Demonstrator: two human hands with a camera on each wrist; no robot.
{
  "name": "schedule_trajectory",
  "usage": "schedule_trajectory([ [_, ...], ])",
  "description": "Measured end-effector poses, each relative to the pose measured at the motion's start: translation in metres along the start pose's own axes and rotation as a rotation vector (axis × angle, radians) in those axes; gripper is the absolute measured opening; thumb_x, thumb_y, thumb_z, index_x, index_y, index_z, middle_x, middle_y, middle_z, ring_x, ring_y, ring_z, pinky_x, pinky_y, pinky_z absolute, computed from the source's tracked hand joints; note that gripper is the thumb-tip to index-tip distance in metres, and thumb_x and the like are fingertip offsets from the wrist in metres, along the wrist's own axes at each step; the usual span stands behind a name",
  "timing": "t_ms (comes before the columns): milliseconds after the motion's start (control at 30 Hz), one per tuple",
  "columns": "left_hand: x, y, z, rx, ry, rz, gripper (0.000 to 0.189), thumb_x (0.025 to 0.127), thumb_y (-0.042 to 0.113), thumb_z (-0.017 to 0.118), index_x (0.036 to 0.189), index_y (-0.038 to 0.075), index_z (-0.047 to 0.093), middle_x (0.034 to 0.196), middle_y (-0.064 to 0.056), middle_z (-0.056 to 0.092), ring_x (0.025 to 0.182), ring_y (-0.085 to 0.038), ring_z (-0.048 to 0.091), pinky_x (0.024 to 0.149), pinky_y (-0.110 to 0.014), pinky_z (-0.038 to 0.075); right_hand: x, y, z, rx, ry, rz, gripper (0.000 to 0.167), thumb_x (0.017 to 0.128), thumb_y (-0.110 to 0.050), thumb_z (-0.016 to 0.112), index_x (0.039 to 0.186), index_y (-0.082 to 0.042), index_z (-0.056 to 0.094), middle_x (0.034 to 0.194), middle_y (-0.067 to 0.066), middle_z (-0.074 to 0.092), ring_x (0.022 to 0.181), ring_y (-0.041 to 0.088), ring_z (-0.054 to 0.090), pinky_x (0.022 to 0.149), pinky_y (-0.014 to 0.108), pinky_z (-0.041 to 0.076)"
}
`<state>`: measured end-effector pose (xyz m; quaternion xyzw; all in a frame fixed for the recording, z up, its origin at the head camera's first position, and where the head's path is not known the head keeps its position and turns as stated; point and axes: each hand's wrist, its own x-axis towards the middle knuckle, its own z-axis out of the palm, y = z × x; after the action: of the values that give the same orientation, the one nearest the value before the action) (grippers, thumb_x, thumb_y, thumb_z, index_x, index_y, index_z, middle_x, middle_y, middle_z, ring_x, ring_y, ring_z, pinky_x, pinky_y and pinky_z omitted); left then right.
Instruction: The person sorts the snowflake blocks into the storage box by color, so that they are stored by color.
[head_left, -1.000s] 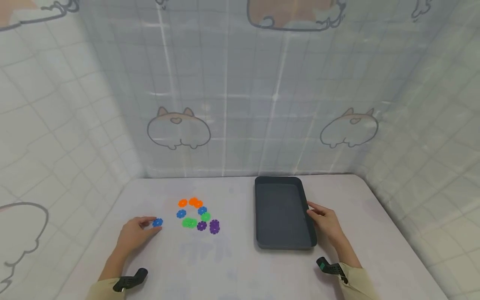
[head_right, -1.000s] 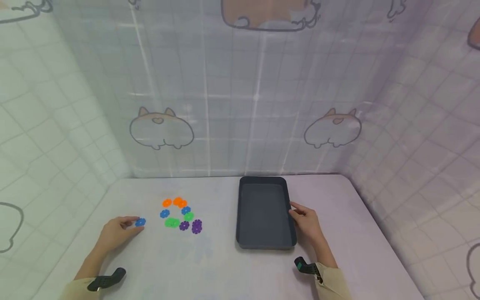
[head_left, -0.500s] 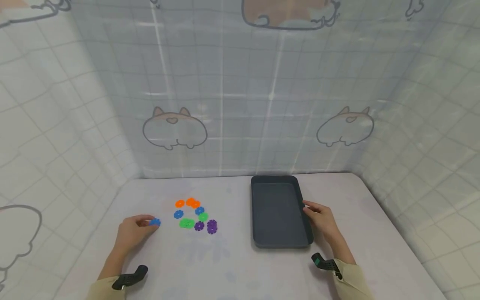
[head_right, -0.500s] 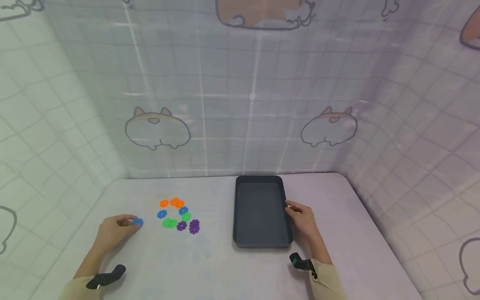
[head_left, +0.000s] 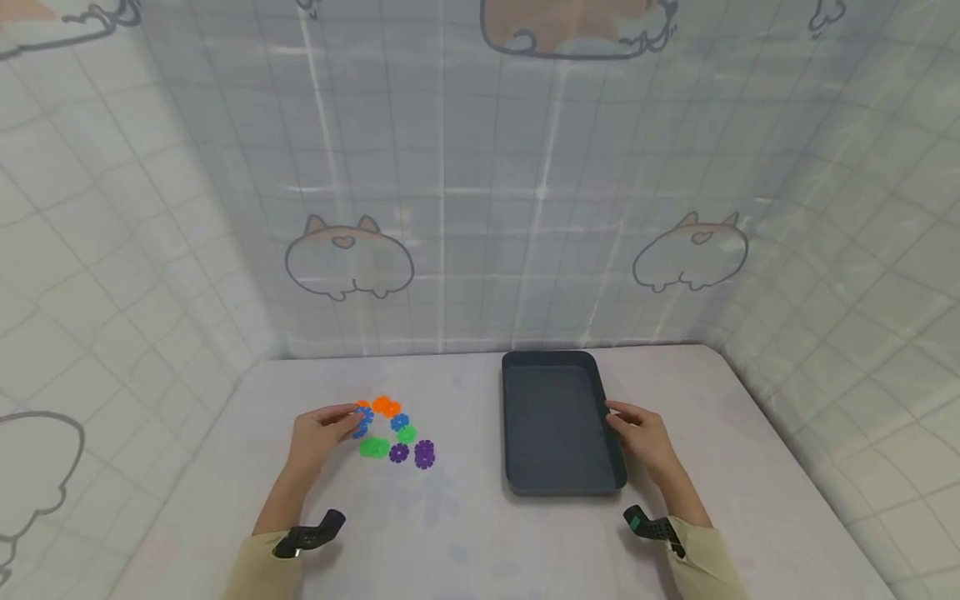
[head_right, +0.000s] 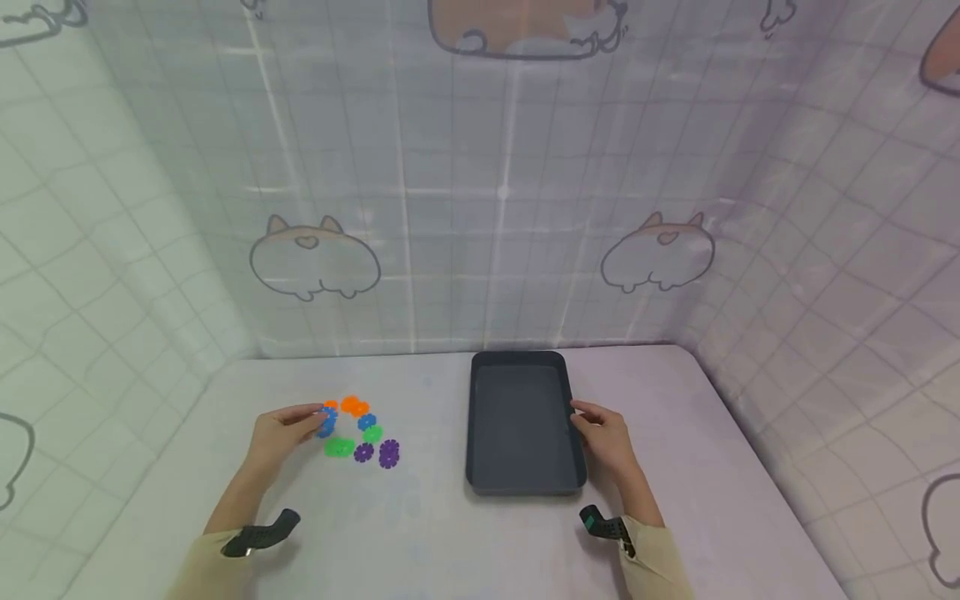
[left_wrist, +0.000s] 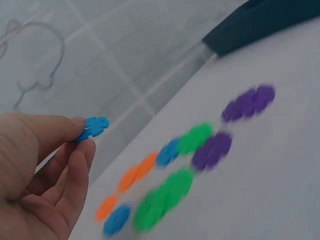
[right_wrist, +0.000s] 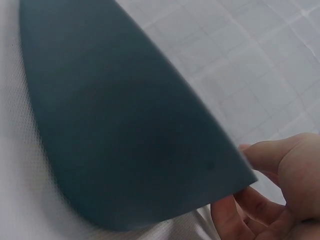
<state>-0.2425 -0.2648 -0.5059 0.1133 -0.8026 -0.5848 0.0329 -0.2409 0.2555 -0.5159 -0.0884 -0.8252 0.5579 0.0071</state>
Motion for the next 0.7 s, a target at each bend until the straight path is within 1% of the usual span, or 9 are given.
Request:
schedule_trajectory([
  [100,0.002,0.014,0.028,-0.062,-0.032,0.019,0.04,0.088,0.024,0.074,0.118,-0.002,0.067,0.11,-0.014,0.066,0.086,-0.015,0.068,0.078,-0.024,0.055,0.0,0.001,0.0,-0.003,0.001,0.008,0.037,0.095,-0.018,0.064,0.13,-0.007,0.062,0.105,0.012,0.061,0.07,0.019,0.053,0.057,0.028,0.047],
  [200,0.005,0.027,0.055,-0.118,-0.056,0.034,0.036,0.087,0.022,0.075,0.115,0.0,0.069,0.107,-0.014,0.068,0.086,-0.015,0.069,0.079,-0.028,0.055,0.0,0.003,0.0,-0.001,-0.001,0.002,0.037,0.095,-0.019,0.064,0.13,-0.008,0.062,0.105,0.012,0.061,0.069,0.018,0.054,0.058,0.028,0.048],
  [300,0.006,0.043,0.081,-0.149,-0.081,0.042,0.034,0.087,0.022,0.076,0.114,0.001,0.07,0.104,-0.013,0.068,0.087,-0.017,0.069,0.079,-0.028,0.055,0.0,0.004,0.0,0.007,0.003,0.001,0.036,0.095,-0.019,0.065,0.13,-0.008,0.063,0.104,0.012,0.061,0.068,0.019,0.053,0.057,0.028,0.048],
  [400,0.005,0.059,0.107,-0.183,-0.102,0.054,0.031,0.087,0.018,0.076,0.112,0.002,0.071,0.102,-0.014,0.069,0.085,-0.019,0.069,0.077,-0.026,0.055,0.0,0.004,-0.001,0.009,0.004,0.008,0.036,0.094,-0.016,0.065,0.129,-0.007,0.063,0.102,0.013,0.061,0.066,0.019,0.053,0.056,0.028,0.047],
  [533,0.008,0.078,0.136,-0.25,-0.137,0.085,0.026,0.086,0.014,0.075,0.109,0.002,0.072,0.101,-0.014,0.068,0.084,-0.02,0.07,0.075,-0.025,0.056,0.0,0.005,-0.002,0.005,0.009,0.011,0.035,0.094,-0.016,0.065,0.129,-0.008,0.064,0.102,0.013,0.061,0.066,0.02,0.053,0.055,0.029,0.047],
  [700,0.013,0.096,0.169,-0.326,-0.199,0.117,0.024,0.085,0.011,0.076,0.106,0.0,0.073,0.098,-0.014,0.07,0.081,-0.019,0.07,0.074,-0.027,0.056,0.003,0.004,-0.001,0.013,0.004,-0.005,0.036,0.094,-0.017,0.065,0.128,-0.007,0.064,0.102,0.012,0.062,0.067,0.019,0.052,0.055,0.028,0.047],
])
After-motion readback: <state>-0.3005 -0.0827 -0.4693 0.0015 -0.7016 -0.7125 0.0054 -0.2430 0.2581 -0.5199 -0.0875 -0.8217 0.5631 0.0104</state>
